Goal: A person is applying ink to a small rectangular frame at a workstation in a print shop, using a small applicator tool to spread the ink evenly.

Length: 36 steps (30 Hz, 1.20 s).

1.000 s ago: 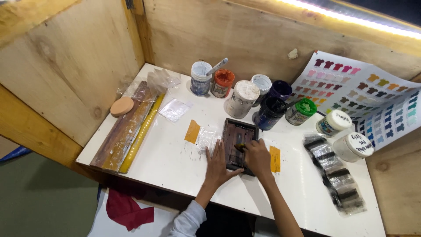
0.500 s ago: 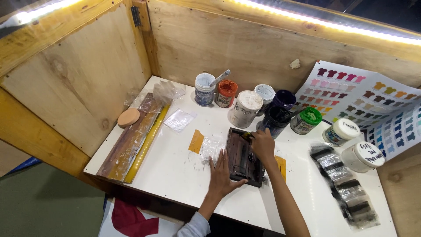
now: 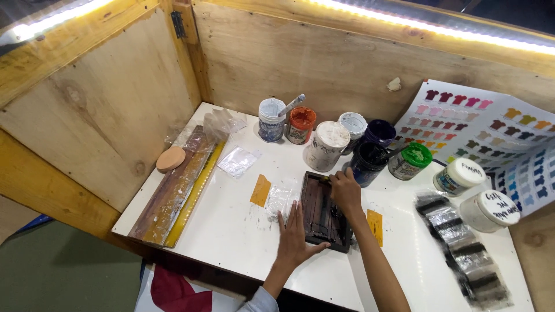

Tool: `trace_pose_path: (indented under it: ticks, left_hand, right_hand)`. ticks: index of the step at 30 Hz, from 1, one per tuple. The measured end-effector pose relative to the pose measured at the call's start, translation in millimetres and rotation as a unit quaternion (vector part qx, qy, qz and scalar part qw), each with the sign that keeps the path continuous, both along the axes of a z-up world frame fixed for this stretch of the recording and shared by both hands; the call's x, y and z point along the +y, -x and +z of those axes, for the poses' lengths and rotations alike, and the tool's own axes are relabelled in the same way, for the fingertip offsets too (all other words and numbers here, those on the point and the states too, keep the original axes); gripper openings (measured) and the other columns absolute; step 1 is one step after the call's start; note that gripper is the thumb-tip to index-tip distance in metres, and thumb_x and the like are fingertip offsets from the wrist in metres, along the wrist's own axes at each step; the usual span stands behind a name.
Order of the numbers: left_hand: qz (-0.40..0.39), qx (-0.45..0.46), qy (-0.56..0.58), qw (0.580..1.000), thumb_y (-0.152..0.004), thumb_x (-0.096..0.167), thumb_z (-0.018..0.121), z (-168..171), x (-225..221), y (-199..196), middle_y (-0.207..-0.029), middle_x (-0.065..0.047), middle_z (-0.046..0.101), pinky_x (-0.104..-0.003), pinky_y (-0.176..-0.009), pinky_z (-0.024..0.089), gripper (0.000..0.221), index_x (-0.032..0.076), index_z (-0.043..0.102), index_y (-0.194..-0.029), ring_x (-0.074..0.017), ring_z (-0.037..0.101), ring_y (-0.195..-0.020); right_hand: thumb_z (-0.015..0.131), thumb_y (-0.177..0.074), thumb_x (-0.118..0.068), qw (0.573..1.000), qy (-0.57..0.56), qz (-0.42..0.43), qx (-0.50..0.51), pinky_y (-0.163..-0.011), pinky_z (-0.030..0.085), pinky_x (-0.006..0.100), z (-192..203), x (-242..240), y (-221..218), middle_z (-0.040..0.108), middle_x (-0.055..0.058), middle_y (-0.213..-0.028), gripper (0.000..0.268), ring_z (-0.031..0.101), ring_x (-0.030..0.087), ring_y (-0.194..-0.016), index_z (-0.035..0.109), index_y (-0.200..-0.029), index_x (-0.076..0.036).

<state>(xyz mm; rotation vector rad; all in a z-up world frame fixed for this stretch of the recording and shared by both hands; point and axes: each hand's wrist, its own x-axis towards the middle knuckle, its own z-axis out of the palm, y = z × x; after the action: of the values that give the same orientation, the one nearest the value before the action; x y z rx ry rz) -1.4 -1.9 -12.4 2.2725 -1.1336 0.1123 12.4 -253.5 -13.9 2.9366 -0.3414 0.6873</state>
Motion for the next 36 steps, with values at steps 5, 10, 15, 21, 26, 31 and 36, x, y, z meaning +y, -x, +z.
trace_pose_path:
  ticks: [5, 10, 15, 21, 26, 31, 36]
  left_hand:
    - [0.002, 0.011, 0.004, 1.000, -0.074, 0.081, 0.071, 2.3, 0.1, -0.1, -0.167, -0.019, 0.014, -0.063, -0.119, -0.001, 0.137, -0.006, 0.006, -0.156, -0.0289, 0.012, -0.155]
    - [0.001, 0.020, -0.007, 1.000, -0.074, 0.082, 0.069, 5.2, 0.0, -0.5, -0.167, -0.019, 0.014, -0.062, -0.119, -0.002, 0.136, -0.006, 0.006, -0.157, -0.0285, 0.011, -0.155]
    - [-0.006, 0.039, 0.005, 0.999, -0.075, 0.080, 0.070, 8.0, 1.4, 0.4, -0.167, -0.018, 0.014, -0.062, -0.119, -0.002, 0.134, -0.004, 0.005, -0.157, -0.0276, 0.011, -0.155]
    - [0.002, 0.016, 0.031, 0.999, -0.073, 0.079, 0.072, 2.2, -0.5, 0.4, -0.166, -0.020, 0.017, -0.063, -0.119, 0.000, 0.135, -0.005, 0.009, -0.157, -0.0289, 0.014, -0.155]
    - [-0.005, 0.029, 0.026, 0.999, -0.074, 0.079, 0.072, 2.3, 0.0, 0.3, -0.166, -0.020, 0.016, -0.063, -0.119, -0.001, 0.134, -0.005, 0.007, -0.156, -0.0291, 0.012, -0.155]
    - [-0.001, 0.017, 0.018, 1.000, -0.074, 0.081, 0.069, 1.5, 0.1, -0.4, -0.166, -0.020, 0.016, -0.063, -0.119, -0.001, 0.134, -0.005, 0.009, -0.157, -0.0296, 0.014, -0.155]
    - [0.000, -0.011, 0.019, 1.000, -0.075, 0.082, 0.066, -5.9, -0.7, -0.5, -0.166, -0.021, 0.017, -0.064, -0.119, -0.001, 0.133, -0.006, 0.008, -0.157, -0.0307, 0.014, -0.155]
  right_hand:
    - [0.069, -0.076, 0.006, 0.999, 0.027, 0.002, 0.025, -0.069, 0.064, 0.048, -7.7, 8.4, -2.6, 0.070, 0.013, -0.105, 0.035, 0.057, 0.042, -0.121, 0.071, -0.110, -0.002]
    - [0.071, -0.071, 0.006, 0.996, 0.086, 0.012, 0.006, -0.073, 0.061, 0.042, -18.5, 9.3, -4.5, 0.069, 0.014, -0.103, 0.040, 0.059, 0.038, -0.116, 0.072, -0.111, 0.000]
    - [0.070, -0.073, 0.006, 0.997, 0.068, 0.007, 0.033, -0.065, 0.059, 0.041, -21.1, 10.8, -3.4, 0.067, 0.011, -0.097, 0.032, 0.059, 0.032, -0.110, 0.071, -0.103, -0.003]
    - [0.070, -0.075, 0.007, 0.996, 0.084, 0.014, 0.042, -0.065, 0.058, 0.037, -27.0, 14.3, 0.8, 0.066, 0.011, -0.095, 0.028, 0.056, 0.030, -0.107, 0.071, -0.101, -0.002]
    - [0.069, -0.075, 0.009, 0.996, 0.075, 0.012, 0.047, -0.062, 0.059, 0.036, -24.7, 24.7, 11.0, 0.065, 0.009, -0.094, 0.029, 0.057, 0.028, -0.105, 0.070, -0.101, -0.003]
    - [0.070, -0.076, 0.011, 0.996, 0.067, 0.009, 0.063, -0.060, 0.058, 0.033, -21.9, 38.7, 25.4, 0.066, 0.010, -0.096, 0.037, 0.058, 0.027, -0.099, 0.070, -0.109, -0.004]
    - [0.080, -0.076, 0.001, 0.996, 0.029, 0.010, 0.083, -0.071, 0.062, 0.034, -15.5, 55.4, 46.4, 0.066, 0.013, -0.109, 0.044, 0.059, 0.027, -0.106, 0.068, -0.118, -0.002]
